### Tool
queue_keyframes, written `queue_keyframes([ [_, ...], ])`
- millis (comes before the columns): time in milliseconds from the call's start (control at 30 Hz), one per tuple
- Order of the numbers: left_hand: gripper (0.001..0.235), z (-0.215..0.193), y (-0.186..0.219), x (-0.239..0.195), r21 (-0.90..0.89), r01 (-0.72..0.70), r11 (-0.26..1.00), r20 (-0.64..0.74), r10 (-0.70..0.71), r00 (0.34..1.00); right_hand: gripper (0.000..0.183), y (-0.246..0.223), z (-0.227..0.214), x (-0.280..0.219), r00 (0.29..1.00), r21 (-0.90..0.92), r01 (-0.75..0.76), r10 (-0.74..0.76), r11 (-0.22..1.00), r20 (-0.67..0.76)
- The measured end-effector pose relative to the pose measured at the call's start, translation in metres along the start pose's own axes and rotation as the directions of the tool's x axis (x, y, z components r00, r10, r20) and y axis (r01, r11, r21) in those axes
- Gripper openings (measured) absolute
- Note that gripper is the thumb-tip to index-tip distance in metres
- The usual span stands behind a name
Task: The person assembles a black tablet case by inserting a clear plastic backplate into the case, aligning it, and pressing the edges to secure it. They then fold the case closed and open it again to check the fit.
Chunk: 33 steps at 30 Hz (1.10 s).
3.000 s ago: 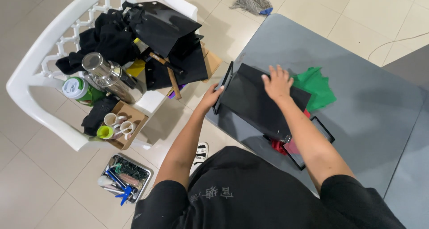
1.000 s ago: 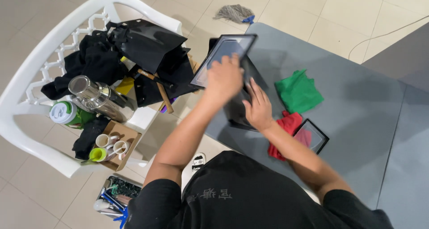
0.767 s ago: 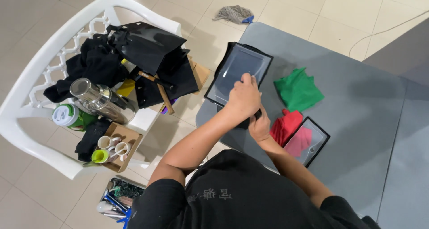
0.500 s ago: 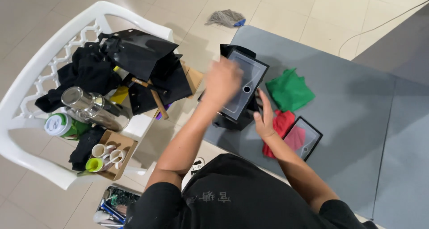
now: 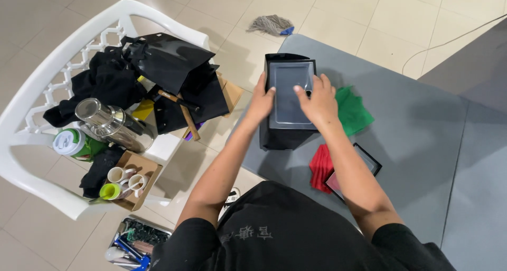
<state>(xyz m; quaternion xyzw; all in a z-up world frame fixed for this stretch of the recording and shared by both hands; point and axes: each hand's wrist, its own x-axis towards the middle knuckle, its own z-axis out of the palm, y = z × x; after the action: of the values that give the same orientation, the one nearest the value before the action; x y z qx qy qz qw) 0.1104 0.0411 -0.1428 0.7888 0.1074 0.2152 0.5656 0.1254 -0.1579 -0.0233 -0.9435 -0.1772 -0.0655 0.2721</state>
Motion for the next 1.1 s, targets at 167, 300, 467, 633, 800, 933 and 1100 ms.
queue_keyframes([
  [167,0.067,0.021,0.066,-0.056,-0.224,0.219,0.950,-0.141,-0.254,0.957,0.089,-0.048,-0.025,-0.001,0.969,-0.135,-0.047,0.078,0.990,0.234],
  [300,0.057,0.028,0.078,-0.095,-0.350,0.264,0.899,-0.116,-0.321,0.940,0.112,-0.033,-0.018,0.005,0.940,-0.264,0.004,0.087,0.965,0.331],
  [467,0.051,0.002,0.023,-0.038,-0.244,0.089,0.966,-0.323,-0.167,0.932,0.122,-0.030,-0.029,0.000,0.909,-0.286,0.049,0.076,0.957,0.410],
  [633,0.041,-0.028,-0.030,0.010,-0.203,-0.072,0.977,-0.194,0.032,0.980,0.130,-0.040,-0.028,-0.009,0.892,-0.332,0.124,0.041,0.935,0.451],
  [800,0.032,-0.028,-0.024,-0.011,-0.343,0.022,0.939,0.006,-0.022,1.000,0.119,-0.030,-0.013,-0.011,0.936,-0.386,0.169,-0.026,0.907,0.350],
  [933,0.033,-0.032,-0.011,-0.029,-0.387,0.021,0.922,-0.004,-0.025,1.000,0.107,-0.034,-0.028,-0.011,0.926,-0.269,0.130,-0.020,0.954,0.376],
  [1100,0.034,-0.038,-0.023,-0.035,-0.408,0.003,0.913,0.004,-0.001,1.000,0.099,-0.040,-0.030,-0.007,0.910,-0.255,0.197,-0.080,0.947,0.407],
])
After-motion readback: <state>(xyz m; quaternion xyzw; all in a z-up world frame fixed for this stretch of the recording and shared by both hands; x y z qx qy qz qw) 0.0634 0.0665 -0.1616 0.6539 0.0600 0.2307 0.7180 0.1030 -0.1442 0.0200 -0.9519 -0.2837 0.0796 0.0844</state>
